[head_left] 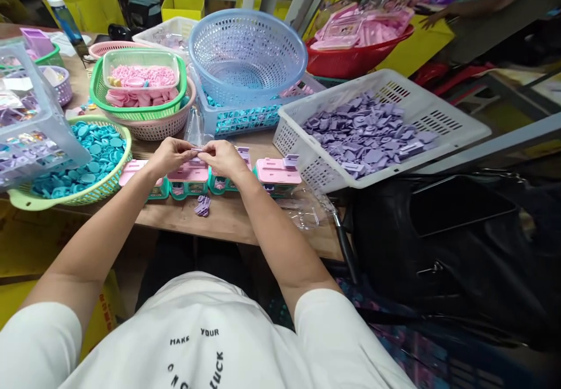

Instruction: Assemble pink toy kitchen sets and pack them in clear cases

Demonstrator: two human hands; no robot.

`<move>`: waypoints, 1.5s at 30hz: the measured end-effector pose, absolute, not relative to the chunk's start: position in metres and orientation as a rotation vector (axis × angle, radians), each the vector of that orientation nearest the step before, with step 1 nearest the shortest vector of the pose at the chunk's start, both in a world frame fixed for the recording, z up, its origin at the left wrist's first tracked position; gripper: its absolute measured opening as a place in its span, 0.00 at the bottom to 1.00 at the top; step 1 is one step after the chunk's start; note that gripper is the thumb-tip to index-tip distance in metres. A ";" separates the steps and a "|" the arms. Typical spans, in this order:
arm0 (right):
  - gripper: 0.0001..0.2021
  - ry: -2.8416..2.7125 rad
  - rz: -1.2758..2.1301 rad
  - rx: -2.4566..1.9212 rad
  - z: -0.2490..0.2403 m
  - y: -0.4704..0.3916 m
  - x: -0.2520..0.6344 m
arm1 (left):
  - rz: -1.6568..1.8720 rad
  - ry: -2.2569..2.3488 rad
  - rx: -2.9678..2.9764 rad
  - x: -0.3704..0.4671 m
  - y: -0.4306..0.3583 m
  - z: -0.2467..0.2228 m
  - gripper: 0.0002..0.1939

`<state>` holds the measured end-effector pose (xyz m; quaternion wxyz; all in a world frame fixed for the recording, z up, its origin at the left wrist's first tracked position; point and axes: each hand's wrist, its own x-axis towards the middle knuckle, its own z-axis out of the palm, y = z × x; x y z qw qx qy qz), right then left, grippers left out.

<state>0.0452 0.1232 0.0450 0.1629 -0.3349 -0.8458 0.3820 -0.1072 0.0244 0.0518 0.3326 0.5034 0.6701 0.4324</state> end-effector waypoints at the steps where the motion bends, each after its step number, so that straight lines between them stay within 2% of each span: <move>1: 0.07 -2.396 1.098 -0.950 0.043 0.124 0.045 | 1.161 1.746 1.281 -0.106 0.026 0.050 0.25; 9: 0.05 -2.400 1.077 -0.919 0.040 0.128 0.046 | 1.170 1.814 1.284 -0.096 0.026 0.052 0.21; 20: 0.06 -2.527 0.962 -1.014 0.049 0.125 0.053 | 0.863 1.949 1.418 -0.105 0.040 0.054 0.15; 24: 0.08 -2.446 0.755 -0.941 0.050 0.103 0.066 | 1.024 2.164 1.654 -0.093 0.022 0.051 0.13; 27: 0.09 -2.360 0.662 -0.846 0.030 0.070 0.096 | 1.194 2.341 1.843 -0.066 -0.018 0.033 0.11; 31: 0.11 -2.426 0.738 -0.765 -0.017 0.034 0.136 | 0.751 2.357 1.982 -0.023 -0.068 -0.008 0.13; 34: 0.21 -2.522 0.716 -0.619 -0.043 0.032 0.144 | 0.556 2.262 2.013 -0.005 -0.074 -0.034 0.13; 36: 0.22 -2.593 0.649 -0.608 -0.049 0.038 0.143 | 0.629 2.175 2.015 -0.005 -0.068 -0.043 0.14; 39: 0.17 -2.672 0.589 -0.687 -0.045 0.048 0.142 | 0.804 2.028 2.030 -0.014 -0.060 -0.047 0.11; 42: 0.14 -2.582 0.680 -0.790 -0.039 0.052 0.147 | 0.807 2.058 2.121 -0.022 -0.061 -0.047 0.10; 45: 0.13 -2.239 1.053 -0.833 -0.036 0.050 0.150 | 0.780 2.118 2.251 -0.024 -0.066 -0.049 0.13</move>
